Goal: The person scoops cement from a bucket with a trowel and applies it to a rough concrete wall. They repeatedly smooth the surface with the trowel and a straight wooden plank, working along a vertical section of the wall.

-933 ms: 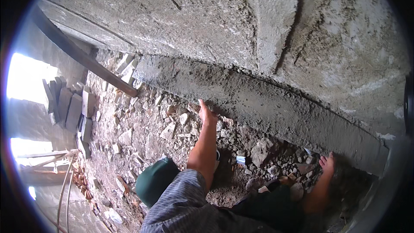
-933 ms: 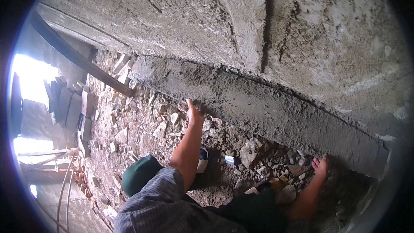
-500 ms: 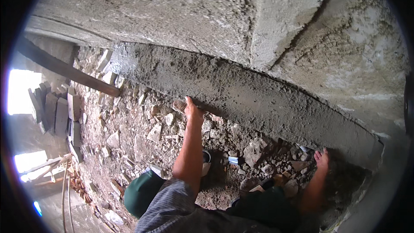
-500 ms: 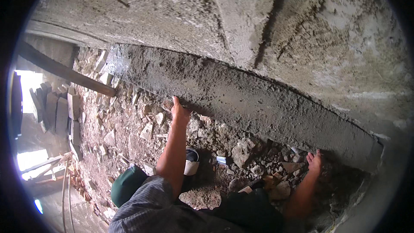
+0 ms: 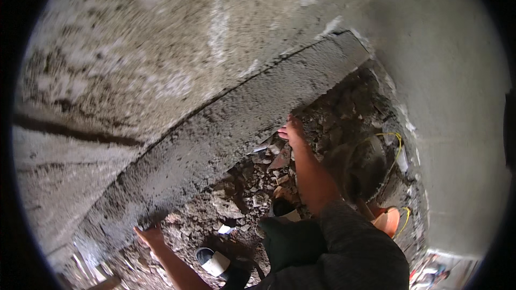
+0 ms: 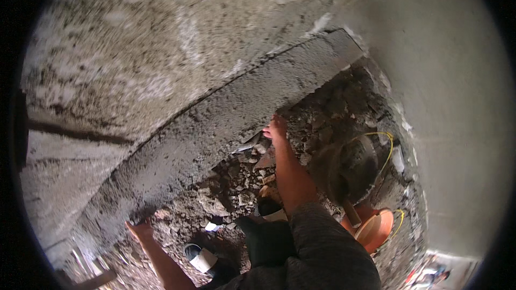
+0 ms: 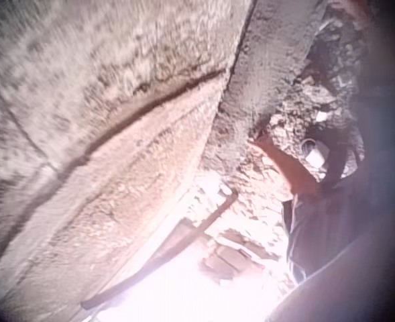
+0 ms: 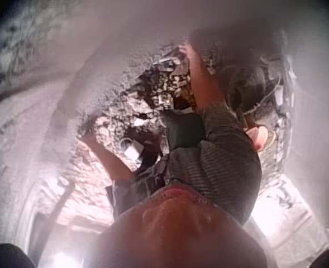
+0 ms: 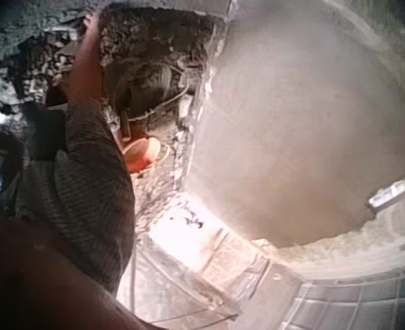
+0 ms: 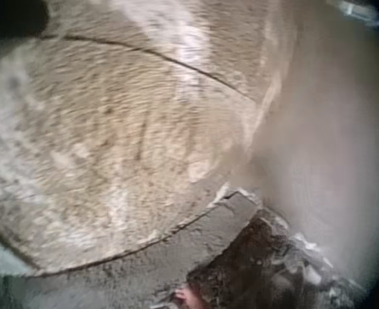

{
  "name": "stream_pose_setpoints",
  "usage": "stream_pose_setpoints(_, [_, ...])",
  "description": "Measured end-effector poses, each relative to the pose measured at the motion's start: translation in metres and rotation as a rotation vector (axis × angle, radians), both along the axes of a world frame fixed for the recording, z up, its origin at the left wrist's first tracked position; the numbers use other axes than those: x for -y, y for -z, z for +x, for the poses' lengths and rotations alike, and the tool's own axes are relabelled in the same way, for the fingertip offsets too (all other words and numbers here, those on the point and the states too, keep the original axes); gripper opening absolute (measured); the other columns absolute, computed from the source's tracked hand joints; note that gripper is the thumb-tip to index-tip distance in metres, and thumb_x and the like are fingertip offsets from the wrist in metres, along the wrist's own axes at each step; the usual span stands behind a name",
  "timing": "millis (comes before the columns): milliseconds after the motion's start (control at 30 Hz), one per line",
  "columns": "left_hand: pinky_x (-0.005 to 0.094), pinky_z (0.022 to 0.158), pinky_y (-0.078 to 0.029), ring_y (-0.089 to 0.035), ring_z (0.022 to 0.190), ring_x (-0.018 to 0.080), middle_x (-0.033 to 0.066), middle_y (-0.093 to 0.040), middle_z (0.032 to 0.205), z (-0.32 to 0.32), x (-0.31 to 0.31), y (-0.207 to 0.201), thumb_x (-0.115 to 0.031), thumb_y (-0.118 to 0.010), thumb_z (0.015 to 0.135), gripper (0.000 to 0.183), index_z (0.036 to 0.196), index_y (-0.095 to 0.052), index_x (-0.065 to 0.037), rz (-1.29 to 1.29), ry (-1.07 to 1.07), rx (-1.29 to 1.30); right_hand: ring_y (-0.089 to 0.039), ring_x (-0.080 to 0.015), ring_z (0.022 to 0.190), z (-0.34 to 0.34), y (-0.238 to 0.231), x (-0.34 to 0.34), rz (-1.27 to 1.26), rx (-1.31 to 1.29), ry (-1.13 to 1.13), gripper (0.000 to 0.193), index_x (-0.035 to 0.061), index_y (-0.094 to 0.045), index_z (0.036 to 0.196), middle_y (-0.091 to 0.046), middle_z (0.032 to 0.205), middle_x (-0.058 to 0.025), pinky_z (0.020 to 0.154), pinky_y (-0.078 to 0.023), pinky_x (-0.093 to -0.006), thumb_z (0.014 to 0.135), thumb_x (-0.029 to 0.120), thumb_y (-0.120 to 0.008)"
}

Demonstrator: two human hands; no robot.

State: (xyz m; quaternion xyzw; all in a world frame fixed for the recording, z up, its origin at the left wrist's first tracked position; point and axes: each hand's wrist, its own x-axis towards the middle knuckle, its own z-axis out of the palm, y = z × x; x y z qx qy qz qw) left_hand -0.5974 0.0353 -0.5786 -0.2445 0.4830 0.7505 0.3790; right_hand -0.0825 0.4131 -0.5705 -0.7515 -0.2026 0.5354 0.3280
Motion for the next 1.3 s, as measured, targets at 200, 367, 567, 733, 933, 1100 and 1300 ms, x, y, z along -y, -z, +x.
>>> stream_pose_setpoints(200, [0.0471, 0.093, -0.032, -0.043, 0.115, 0.0275, 0.0053, -0.041, 0.131, 0.009, -0.027, -0.028, -0.057, -0.034, 0.082, 0.063, 0.132, -0.034, -0.019, -0.279, -0.007, 0.026, -0.056, -0.0254, 0.077, -0.012, -0.01, 0.012, 0.039, -0.083, 0.246, 0.043, 0.001, -0.042, 0.115, -0.049, 0.098, -0.0158, 0.055, -0.057, -0.0372, 0.091, 0.037, -0.039])
stream_pose_setpoints(367, [0.0425, 0.074, -0.045, -0.055, 0.09, 0.0247, 0.0047, -0.058, 0.103, -0.003, -0.034, -0.023, -0.055, -0.04, 0.079, 0.05, 0.11, -0.053, -0.017, -0.422, 0.026, 0.02, -0.056, -0.0242, 0.076, -0.018, -0.02, 0.008, 0.096, -0.004, 0.246, 0.043, -0.0027, -0.044, 0.112, -0.051, 0.095, -0.0141, 0.052, -0.057, -0.0345, 0.092, 0.036, -0.039])
stream_pose_setpoints(567, [0.0405, 0.072, -0.049, -0.059, 0.082, 0.0267, 0.0063, -0.062, 0.097, -0.005, -0.031, -0.013, -0.049, -0.039, 0.08, 0.047, 0.107, -0.056, -0.015, -0.367, 0.023, -0.029, -0.055, -0.0237, 0.075, -0.02, -0.044, -0.001, -0.006, -0.07, 0.161, 0.04, -0.002, -0.047, 0.109, -0.05, 0.096, -0.0113, 0.058, -0.057, -0.035, 0.093, 0.033, -0.039])
stream_pose_setpoints(733, [0.0446, 0.072, -0.051, -0.061, 0.086, 0.0295, 0.0088, -0.062, 0.099, 0.029, -0.063, -0.04, -0.044, -0.038, 0.08, 0.047, 0.107, -0.056, -0.011, -0.377, 0.043, -0.048, -0.054, -0.0212, 0.068, -0.011, -0.033, 0.002, 0.06, -0.07, 0.283, 0.042, -0.0021, -0.043, 0.117, -0.049, 0.085, -0.0095, 0.057, -0.056, -0.0346, 0.093, 0.032, -0.04])
stream_pose_setpoints(933, [0.0474, 0.082, -0.045, -0.059, 0.092, 0.0296, 0.0109, -0.059, 0.105, 0.009, -0.042, -0.023, -0.066, -0.034, 0.079, 0.068, 0.116, -0.051, -0.011, -0.383, 0.0, -0.054, -0.055, -0.0232, 0.074, -0.014, -0.054, 0.001, 0.195, -0.149, 0.148, 0.054, -0.0034, -0.035, 0.125, -0.048, 0.092, -0.0139, 0.056, -0.056, -0.0334, 0.09, 0.037, -0.045])
stream_pose_setpoints(1100, [0.0488, 0.088, -0.04, -0.047, 0.11, 0.0316, 0.0128, -0.043, 0.127, 0.014, -0.061, -0.029, -0.068, -0.033, 0.077, 0.078, 0.134, -0.028, -0.015, -0.493, -0.07, 0.0, -0.055, -0.0319, 0.092, -0.002, -0.008, -0.006, 0.084, -0.159, 0.166, 0.054, -0.0028, -0.032, 0.127, -0.044, 0.109, -0.018, 0.066, -0.057, -0.0391, 0.09, 0.036, -0.045])
stream_pose_setpoints(1300, [0.0517, 0.093, -0.034, -0.033, 0.12, 0.0346, 0.013, -0.02, 0.141, 0.041, -0.054, -0.034, -0.059, -0.037, 0.084, 0.074, 0.139, -0.014, -0.016, -0.777, -0.077, -0.34, -0.065, -0.0234, 0.07, 0.001, -0.045, 0.011, -0.037, -0.011, -0.058, 0.049, -0.0058, -0.053, 0.102, -0.061, 0.093, -0.0149, 0.054, -0.055, -0.0314, 0.089, 0.04, -0.046])
